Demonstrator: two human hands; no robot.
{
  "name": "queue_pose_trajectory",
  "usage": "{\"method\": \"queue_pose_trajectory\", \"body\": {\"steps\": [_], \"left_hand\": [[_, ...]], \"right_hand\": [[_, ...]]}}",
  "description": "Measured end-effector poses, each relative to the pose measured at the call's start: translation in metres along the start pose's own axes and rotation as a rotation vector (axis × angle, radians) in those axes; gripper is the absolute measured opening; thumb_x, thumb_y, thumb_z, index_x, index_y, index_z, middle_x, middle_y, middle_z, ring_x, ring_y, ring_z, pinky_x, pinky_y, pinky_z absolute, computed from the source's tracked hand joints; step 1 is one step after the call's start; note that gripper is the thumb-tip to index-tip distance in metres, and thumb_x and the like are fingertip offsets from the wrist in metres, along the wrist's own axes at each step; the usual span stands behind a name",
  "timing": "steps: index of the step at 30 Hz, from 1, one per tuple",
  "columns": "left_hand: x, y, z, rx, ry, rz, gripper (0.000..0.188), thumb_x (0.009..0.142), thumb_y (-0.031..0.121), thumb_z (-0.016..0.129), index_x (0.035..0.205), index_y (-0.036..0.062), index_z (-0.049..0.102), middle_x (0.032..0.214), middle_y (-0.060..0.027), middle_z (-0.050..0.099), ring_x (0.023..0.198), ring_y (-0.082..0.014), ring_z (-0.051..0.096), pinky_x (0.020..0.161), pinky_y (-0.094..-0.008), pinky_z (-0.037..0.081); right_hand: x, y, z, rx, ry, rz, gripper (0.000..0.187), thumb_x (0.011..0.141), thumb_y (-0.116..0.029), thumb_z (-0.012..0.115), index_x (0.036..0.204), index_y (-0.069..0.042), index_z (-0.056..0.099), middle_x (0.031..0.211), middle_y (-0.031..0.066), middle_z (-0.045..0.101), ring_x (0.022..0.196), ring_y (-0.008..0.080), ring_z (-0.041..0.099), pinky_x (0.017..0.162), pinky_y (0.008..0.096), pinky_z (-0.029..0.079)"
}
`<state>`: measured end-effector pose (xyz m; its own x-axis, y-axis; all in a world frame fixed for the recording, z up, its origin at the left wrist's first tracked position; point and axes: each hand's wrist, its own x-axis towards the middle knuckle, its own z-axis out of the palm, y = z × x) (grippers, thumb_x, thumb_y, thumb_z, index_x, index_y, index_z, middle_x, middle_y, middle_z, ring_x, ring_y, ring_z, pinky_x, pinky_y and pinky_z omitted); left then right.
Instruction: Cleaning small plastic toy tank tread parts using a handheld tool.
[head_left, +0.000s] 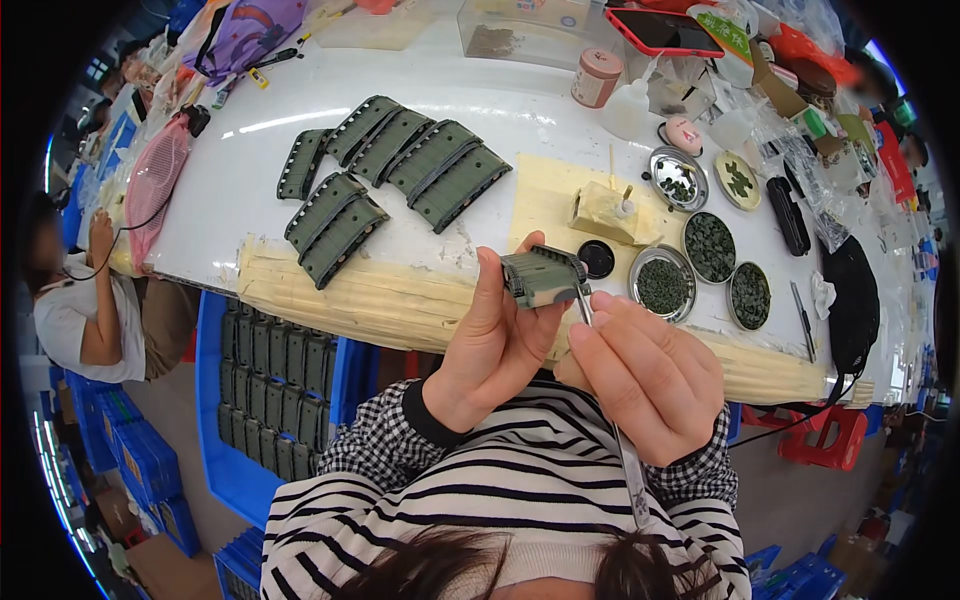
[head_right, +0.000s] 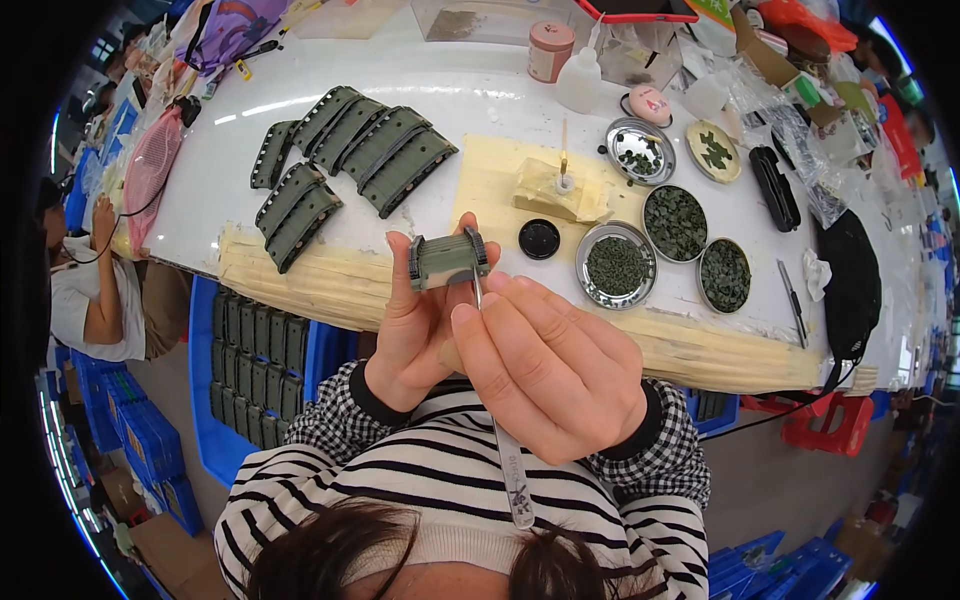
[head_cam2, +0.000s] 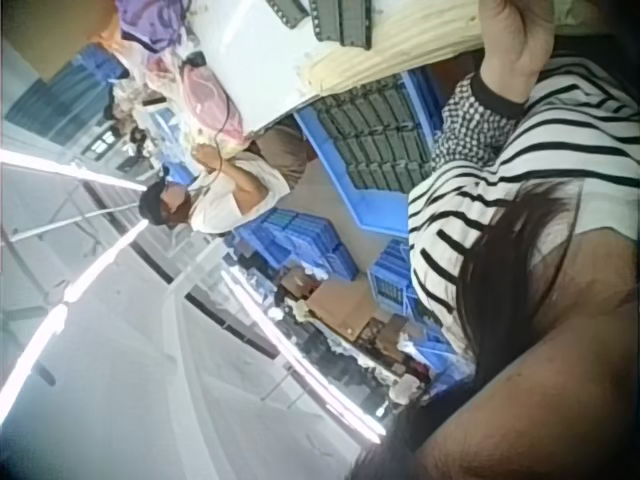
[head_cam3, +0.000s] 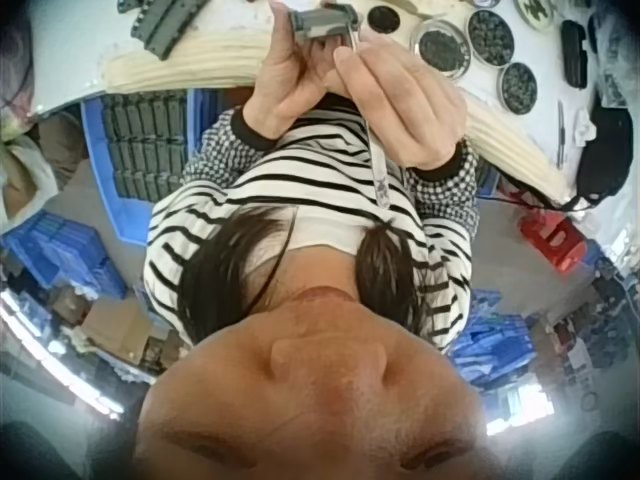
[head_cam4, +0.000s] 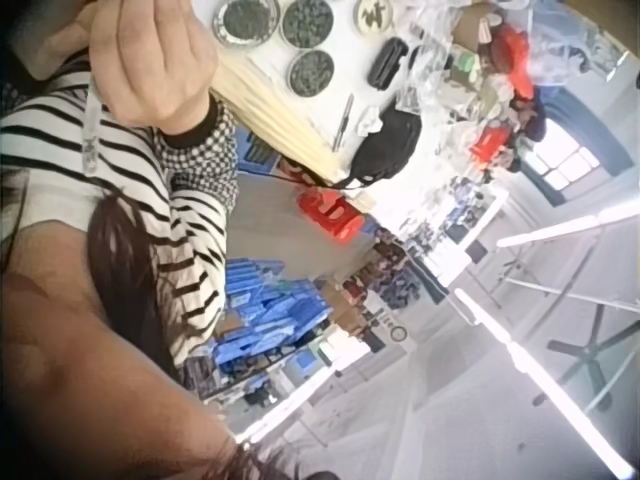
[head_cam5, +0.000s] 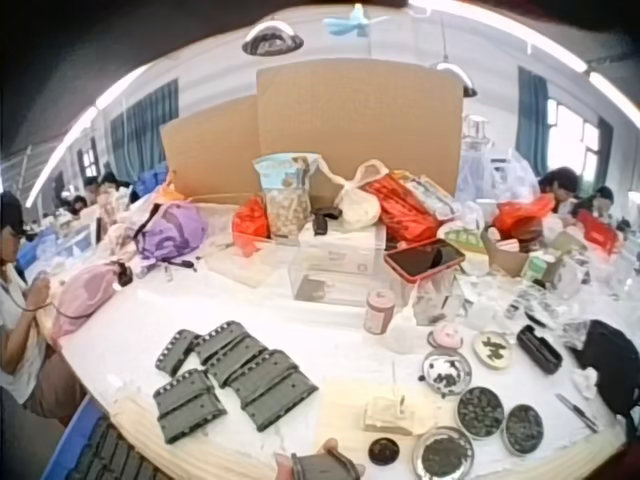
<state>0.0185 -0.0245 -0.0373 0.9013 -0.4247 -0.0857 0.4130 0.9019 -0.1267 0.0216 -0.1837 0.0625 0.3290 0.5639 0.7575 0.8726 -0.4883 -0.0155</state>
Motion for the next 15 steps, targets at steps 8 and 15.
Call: {"method": "queue_pose_trajectory", "body": {"steps": [8, 15], "left_hand": [[-0.002, 0.0, 0.012, 0.126, -0.015, 0.041, 0.066, 0.089, 0.06, 0.051, 0.137, 0.0149, 0.043, 0.124, -0.0153, 0.057, 0.111, -0.0271, 0.06, 0.095, -0.0382, 0.052], [0.0, 0.007, 0.023, -0.025, -0.085, -0.108, 0.06, 0.089, 0.054, 0.052, 0.124, 0.0053, 0.05, 0.118, -0.0155, 0.057, 0.104, -0.0204, 0.062, 0.089, -0.0231, 0.056]], "right_hand": [[-0.001, 0.0, -0.005, 0.071, -0.019, 0.056, 0.027, 0.071, -0.008, 0.069, 0.095, 0.004, 0.068, 0.091, 0.0138, 0.064, 0.085, 0.0288, 0.069, 0.071, 0.0341, 0.06], [-0.017, 0.001, -0.011, 0.336, 0.249, 0.207, 0.031, 0.072, -0.018, 0.079, 0.095, 0.0, 0.068, 0.093, 0.0129, 0.064, 0.079, 0.0267, 0.068, 0.074, 0.0382, 0.06]]}}
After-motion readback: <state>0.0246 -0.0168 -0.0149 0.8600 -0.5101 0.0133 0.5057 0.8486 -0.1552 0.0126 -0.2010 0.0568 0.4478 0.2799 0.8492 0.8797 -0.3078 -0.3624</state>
